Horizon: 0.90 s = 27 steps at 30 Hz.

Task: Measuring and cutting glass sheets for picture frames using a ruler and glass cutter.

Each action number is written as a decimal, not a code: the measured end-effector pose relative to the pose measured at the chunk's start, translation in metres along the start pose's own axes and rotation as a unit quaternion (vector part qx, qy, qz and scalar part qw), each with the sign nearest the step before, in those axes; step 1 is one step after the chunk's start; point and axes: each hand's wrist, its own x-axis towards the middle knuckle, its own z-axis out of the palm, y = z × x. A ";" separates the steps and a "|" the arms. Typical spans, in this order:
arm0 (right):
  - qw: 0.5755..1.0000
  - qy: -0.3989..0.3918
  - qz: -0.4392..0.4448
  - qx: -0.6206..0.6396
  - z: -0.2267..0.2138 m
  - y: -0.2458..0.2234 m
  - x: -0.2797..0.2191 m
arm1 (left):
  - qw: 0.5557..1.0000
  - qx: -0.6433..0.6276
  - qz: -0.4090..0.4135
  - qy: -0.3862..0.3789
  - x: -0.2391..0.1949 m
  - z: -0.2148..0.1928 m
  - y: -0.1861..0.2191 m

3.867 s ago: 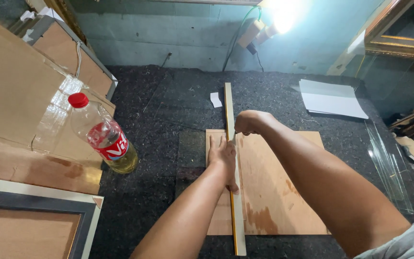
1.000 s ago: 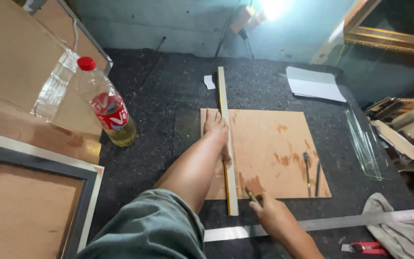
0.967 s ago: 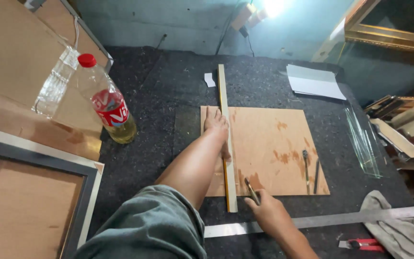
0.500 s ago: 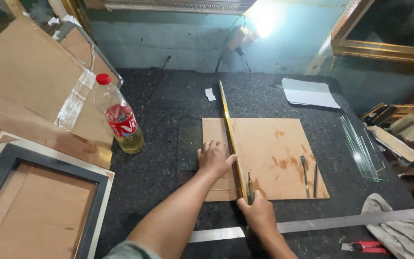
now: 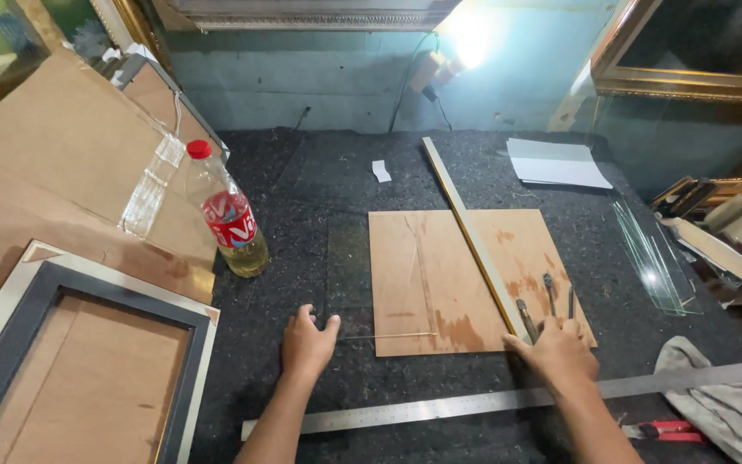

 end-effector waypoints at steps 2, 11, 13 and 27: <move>0.996 0.066 -0.056 -0.013 0.018 -0.007 0.008 | 1.000 0.002 -0.007 -0.026 -0.009 -0.009 0.009; 0.932 -0.007 -0.174 0.318 0.077 -0.077 -0.011 | 0.991 -0.061 -0.091 -0.081 -0.002 -0.009 0.021; 0.925 0.006 -0.175 0.337 0.077 -0.081 -0.016 | 0.987 -0.077 -0.107 -0.087 0.000 -0.011 0.022; 0.931 -0.104 -0.090 0.338 0.032 -0.080 -0.020 | 0.878 -0.418 -0.166 -0.160 -0.001 -0.009 0.028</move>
